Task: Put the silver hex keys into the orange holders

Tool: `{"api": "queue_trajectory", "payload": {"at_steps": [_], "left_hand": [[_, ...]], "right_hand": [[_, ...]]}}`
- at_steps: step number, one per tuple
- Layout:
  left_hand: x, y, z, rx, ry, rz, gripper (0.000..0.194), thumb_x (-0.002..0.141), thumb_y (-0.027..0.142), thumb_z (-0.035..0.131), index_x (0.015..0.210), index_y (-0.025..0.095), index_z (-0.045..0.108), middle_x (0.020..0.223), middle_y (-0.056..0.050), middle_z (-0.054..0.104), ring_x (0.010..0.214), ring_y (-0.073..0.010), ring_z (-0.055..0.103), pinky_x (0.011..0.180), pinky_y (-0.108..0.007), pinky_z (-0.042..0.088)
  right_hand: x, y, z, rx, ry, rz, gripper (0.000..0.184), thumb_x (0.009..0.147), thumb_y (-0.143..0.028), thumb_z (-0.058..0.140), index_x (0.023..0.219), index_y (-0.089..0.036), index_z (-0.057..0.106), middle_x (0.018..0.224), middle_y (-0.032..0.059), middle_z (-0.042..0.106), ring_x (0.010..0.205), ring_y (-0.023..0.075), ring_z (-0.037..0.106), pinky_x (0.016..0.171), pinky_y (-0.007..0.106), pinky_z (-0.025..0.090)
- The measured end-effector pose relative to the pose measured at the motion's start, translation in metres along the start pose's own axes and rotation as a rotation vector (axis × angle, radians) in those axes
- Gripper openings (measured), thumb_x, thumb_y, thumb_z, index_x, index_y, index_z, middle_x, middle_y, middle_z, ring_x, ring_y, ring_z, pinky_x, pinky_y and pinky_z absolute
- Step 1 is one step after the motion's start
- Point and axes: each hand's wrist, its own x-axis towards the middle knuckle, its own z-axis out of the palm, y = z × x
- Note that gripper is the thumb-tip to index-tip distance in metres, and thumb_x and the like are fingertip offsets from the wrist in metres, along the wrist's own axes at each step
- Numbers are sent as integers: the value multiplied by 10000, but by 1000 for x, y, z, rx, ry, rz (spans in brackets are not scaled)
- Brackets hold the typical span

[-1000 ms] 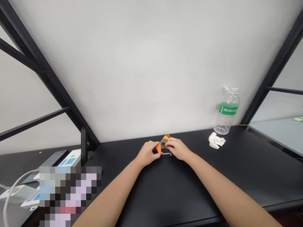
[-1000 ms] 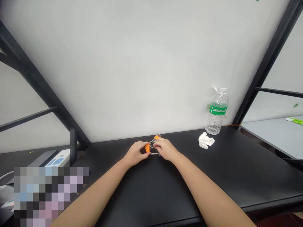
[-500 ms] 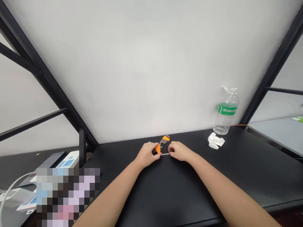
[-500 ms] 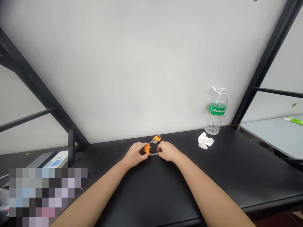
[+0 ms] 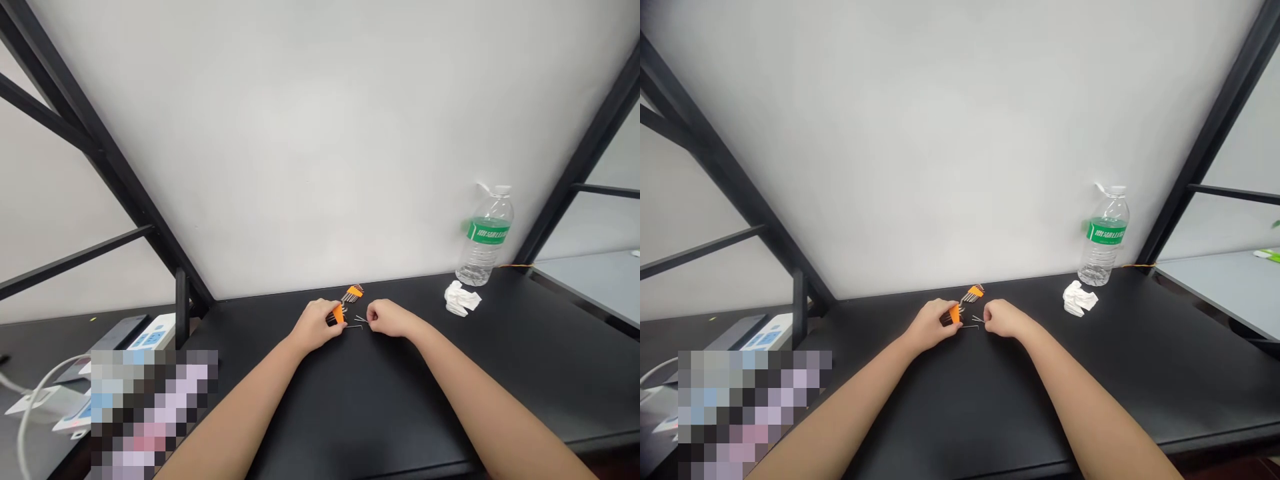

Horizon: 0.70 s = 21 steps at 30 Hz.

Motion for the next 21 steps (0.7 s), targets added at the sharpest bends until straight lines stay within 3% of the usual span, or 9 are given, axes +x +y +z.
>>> {"api": "queue_trajectory", "payload": {"at_steps": [9,21], "left_hand": [[0,-3,2,-22,65,-20,365,807,373,722,1142,232,685,936,-32,719,847,-219,644,820,-348,493],[-1,-3,5,-41,121,9,383,805,368,734,1160,235,684,946,-32,727,844,-215,657,815,-348,509]], "right_hand": [[1,-10,4,61,181,-343,176,795,-45,534,774,-195,623,823,-9,614,702,114,549,656,235,406],[0,-15,5,40,237,-375,192,880,-74,551,784,-194,666,856,8,615,743,128,558,690,258,422]]}}
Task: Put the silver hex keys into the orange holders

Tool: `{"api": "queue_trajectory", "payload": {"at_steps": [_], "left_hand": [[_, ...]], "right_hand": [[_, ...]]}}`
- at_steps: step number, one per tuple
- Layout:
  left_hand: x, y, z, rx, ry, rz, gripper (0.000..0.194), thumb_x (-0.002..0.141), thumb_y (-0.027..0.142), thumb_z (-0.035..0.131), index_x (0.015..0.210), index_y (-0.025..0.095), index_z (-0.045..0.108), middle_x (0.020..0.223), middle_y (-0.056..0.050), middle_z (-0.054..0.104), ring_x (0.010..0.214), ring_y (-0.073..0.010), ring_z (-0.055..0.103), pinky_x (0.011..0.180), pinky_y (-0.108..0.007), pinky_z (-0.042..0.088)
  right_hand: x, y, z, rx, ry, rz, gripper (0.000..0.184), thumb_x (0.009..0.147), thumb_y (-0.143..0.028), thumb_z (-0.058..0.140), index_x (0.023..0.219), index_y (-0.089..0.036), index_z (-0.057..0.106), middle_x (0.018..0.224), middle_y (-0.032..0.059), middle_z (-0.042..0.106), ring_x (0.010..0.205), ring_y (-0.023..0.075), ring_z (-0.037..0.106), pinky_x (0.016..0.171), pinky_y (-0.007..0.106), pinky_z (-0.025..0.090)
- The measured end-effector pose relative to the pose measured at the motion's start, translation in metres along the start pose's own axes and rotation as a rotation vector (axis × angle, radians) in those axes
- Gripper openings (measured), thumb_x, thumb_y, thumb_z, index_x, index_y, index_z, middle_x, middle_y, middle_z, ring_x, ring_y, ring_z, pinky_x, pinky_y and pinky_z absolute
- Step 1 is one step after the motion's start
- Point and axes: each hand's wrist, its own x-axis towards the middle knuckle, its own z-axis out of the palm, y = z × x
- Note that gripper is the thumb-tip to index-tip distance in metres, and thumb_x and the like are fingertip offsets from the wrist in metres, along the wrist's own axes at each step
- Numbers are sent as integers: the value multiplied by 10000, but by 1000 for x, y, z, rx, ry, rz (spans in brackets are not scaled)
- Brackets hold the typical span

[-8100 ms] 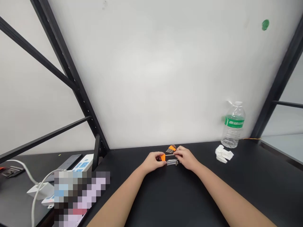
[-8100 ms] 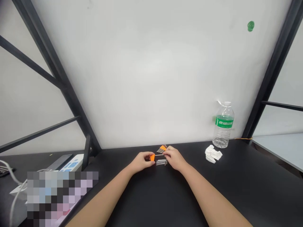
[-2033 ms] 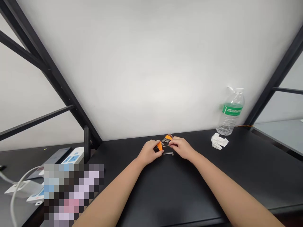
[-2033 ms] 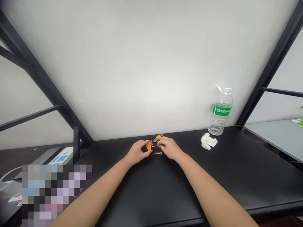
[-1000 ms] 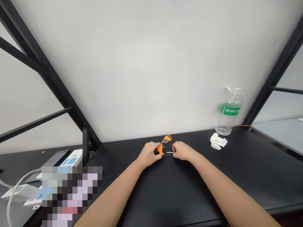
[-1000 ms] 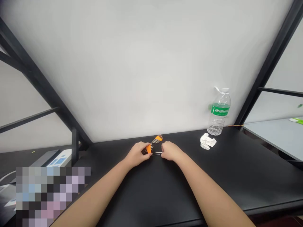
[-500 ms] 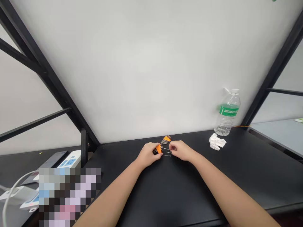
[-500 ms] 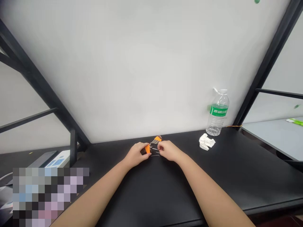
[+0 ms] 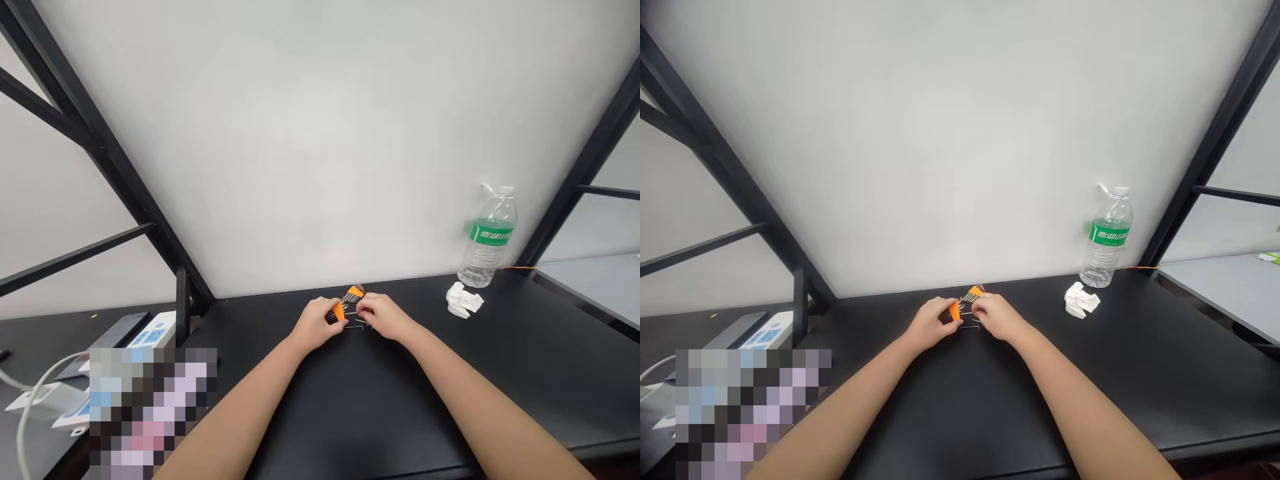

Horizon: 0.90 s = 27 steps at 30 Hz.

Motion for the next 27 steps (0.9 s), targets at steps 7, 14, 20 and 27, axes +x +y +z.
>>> {"api": "queue_trajectory", "payload": {"at_steps": [7,14,20,27], "left_hand": [[0,2,-1,8,18,-26,391,791,368,750,1155,242,686,927,-27,723,823,-209,660,794,-339,516],[-1,2,-1,-4,2,10,355,814,372,728,1144,250,685,938,-27,726,829,-208,651,810,-341,505],[-1,2,-2,12,-14,43,368,799,355,745,1142,236,685,940,-30,726,838,-214,644,849,-367,495],[-2,2,-3,-25,25,43,421,782,342,767,1181,240,678,951,-31,724,844,-205,661,830,-340,524]], "right_hand": [[-1,-2,0,8,16,-33,188,890,-71,550,807,-198,661,871,7,607,747,128,553,700,262,429],[-2,-3,-1,-2,33,-50,201,899,-71,537,822,-197,673,882,16,610,753,130,563,703,265,444],[-4,-7,-3,-55,15,-99,213,932,-99,513,851,-200,681,944,38,620,794,147,583,728,286,467],[-7,-12,-8,-63,-18,-106,220,934,-88,504,851,-199,674,946,36,615,793,146,584,720,285,472]]}}
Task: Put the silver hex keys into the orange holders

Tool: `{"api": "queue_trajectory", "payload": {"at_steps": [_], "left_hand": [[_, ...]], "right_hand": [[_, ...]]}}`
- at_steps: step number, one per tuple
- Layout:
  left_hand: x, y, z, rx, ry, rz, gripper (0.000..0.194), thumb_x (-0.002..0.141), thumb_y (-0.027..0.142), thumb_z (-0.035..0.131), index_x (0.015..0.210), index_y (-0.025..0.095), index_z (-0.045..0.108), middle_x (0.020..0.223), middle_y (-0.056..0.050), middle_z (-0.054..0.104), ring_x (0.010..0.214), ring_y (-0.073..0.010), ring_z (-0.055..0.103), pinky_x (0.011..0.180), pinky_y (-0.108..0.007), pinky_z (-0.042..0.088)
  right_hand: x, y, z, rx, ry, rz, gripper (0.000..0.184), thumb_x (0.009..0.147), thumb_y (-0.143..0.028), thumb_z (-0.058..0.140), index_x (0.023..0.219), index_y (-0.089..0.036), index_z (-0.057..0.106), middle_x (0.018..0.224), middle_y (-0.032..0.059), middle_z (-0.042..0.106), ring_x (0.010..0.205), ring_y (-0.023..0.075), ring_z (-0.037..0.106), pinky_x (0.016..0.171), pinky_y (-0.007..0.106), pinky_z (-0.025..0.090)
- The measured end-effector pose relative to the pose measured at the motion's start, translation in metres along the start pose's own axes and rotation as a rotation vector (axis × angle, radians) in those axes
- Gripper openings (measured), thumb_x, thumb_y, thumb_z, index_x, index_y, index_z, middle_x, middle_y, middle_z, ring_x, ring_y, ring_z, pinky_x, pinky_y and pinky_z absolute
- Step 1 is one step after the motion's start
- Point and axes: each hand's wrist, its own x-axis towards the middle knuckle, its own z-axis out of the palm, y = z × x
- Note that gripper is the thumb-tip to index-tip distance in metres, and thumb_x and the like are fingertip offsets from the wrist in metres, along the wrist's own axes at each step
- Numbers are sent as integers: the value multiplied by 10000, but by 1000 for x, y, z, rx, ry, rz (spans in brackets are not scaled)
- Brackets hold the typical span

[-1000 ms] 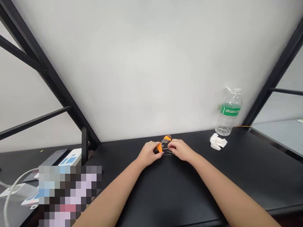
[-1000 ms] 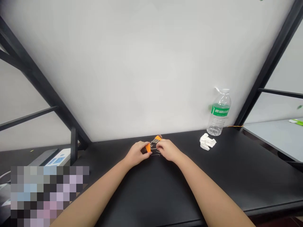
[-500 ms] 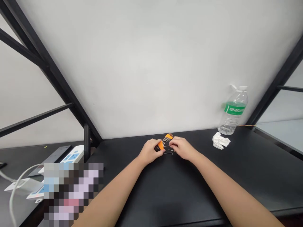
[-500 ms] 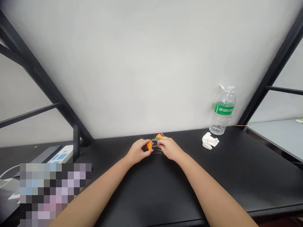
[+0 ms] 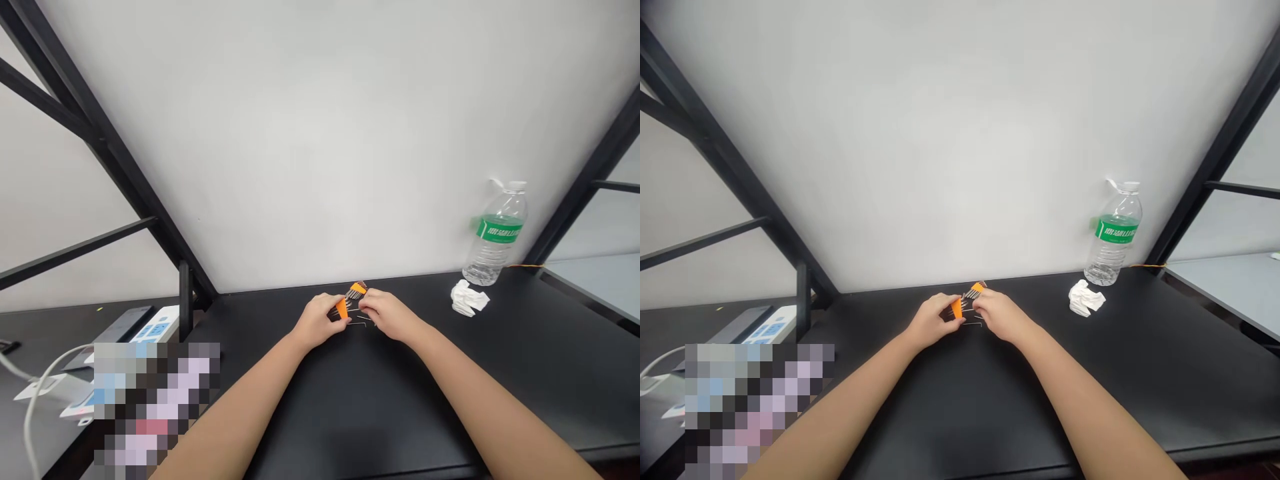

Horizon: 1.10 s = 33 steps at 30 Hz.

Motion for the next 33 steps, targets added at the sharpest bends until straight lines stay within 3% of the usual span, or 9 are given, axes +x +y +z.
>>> {"api": "queue_trajectory", "payload": {"at_steps": [10,18,23,27,33], "left_hand": [[1,-1,3,-65,73,37,467,831,316,730,1279,246,620,1145,-77,714,1014,-235,676,908,-386,565],[2,-1,3,45,48,102,462,802,317,765,1240,247,638,1071,-70,741,974,-252,688,937,-412,524],[3,9,6,53,-18,124,331,810,257,724,1134,237,665,947,-37,740,887,-227,680,888,-388,505],[3,7,4,45,-17,59,378,809,283,733,1176,245,651,986,-46,739,904,-227,679,902,-386,502],[2,-4,3,55,28,-9,459,791,346,762,1227,254,652,971,-48,729,856,-223,675,871,-378,528]], "right_hand": [[-3,-9,-3,-81,32,-28,235,956,-91,484,947,-201,691,978,60,597,788,152,577,723,294,469],[-2,-13,0,-209,-55,-16,224,913,-51,491,902,-193,664,945,46,562,655,120,480,622,276,384],[1,-19,14,-27,-16,-59,184,903,-59,471,925,-206,580,960,31,564,750,136,516,677,269,411],[3,-15,20,48,33,0,155,858,-74,509,927,-213,518,920,11,550,716,132,493,650,263,397],[-2,7,7,-115,-13,164,96,852,-133,594,786,-203,591,885,31,590,719,143,528,648,272,381]]}}
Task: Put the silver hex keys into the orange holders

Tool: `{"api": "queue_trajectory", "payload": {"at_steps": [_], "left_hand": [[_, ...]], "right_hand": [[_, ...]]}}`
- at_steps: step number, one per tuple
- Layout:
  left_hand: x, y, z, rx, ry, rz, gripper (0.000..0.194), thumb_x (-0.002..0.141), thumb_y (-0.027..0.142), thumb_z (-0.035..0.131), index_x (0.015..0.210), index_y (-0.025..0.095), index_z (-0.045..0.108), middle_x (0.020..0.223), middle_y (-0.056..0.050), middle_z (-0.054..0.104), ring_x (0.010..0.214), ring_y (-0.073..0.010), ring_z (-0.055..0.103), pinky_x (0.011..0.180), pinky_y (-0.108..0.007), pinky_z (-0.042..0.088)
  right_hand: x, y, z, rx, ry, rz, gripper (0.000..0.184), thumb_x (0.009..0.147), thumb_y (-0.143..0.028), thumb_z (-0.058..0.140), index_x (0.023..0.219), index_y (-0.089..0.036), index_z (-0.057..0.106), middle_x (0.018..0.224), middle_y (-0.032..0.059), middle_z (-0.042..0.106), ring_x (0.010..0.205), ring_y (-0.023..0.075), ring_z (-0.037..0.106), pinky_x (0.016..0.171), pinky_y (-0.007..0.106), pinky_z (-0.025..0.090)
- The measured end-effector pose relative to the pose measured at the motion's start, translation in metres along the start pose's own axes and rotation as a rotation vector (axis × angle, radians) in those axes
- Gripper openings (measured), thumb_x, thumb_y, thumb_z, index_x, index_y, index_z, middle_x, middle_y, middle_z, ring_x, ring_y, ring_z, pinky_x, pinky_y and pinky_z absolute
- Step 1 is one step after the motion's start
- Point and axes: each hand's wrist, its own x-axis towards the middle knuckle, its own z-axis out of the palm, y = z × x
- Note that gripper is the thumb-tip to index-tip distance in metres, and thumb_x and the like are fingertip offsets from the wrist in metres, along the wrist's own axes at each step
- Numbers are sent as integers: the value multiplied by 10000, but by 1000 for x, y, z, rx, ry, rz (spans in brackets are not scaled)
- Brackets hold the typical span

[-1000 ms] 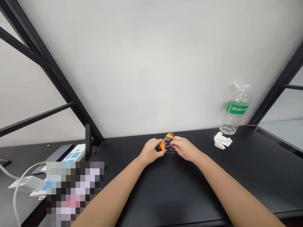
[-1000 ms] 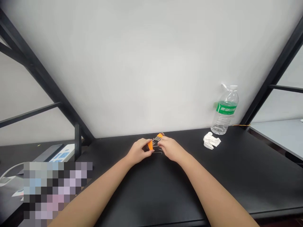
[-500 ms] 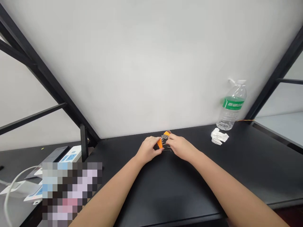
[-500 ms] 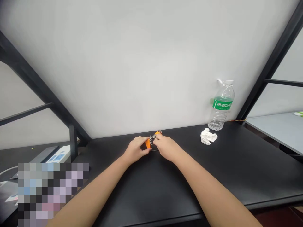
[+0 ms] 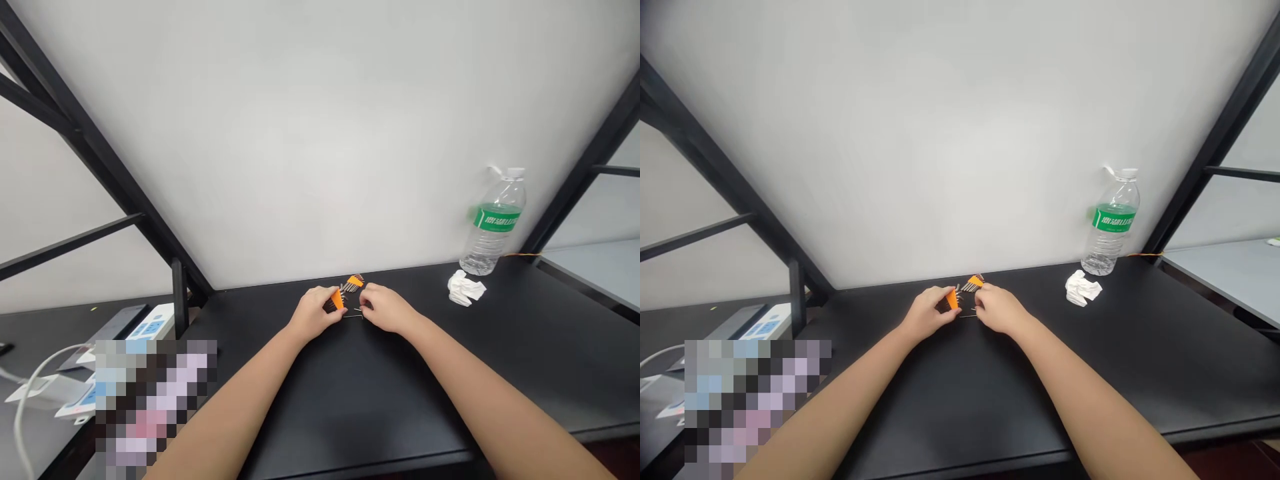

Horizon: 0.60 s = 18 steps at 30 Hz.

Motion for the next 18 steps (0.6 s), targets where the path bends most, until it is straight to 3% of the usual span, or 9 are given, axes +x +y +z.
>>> {"api": "queue_trajectory", "payload": {"at_steps": [5,11,18], "left_hand": [[0,0,2,-19,-13,-7,454,788,356,759,1221,262,666,958,-42,727,844,-218,669,856,-371,528],[0,3,2,-18,-10,8,462,785,355,764,1224,251,667,971,-46,729,854,-221,669,859,-375,535],[-1,0,2,-89,95,-10,488,813,355,744,1277,249,633,1000,-62,723,874,-208,670,825,-340,562]], "right_hand": [[0,12,-1,-65,-133,112,99,786,-130,674,729,-201,635,841,47,619,716,159,569,593,259,365],[1,9,3,-122,-163,211,232,652,-47,699,574,-185,529,706,38,579,508,109,450,500,266,294],[-2,-7,-7,147,-53,-87,169,790,-43,549,759,-208,577,718,-27,583,618,113,511,584,231,357]]}}
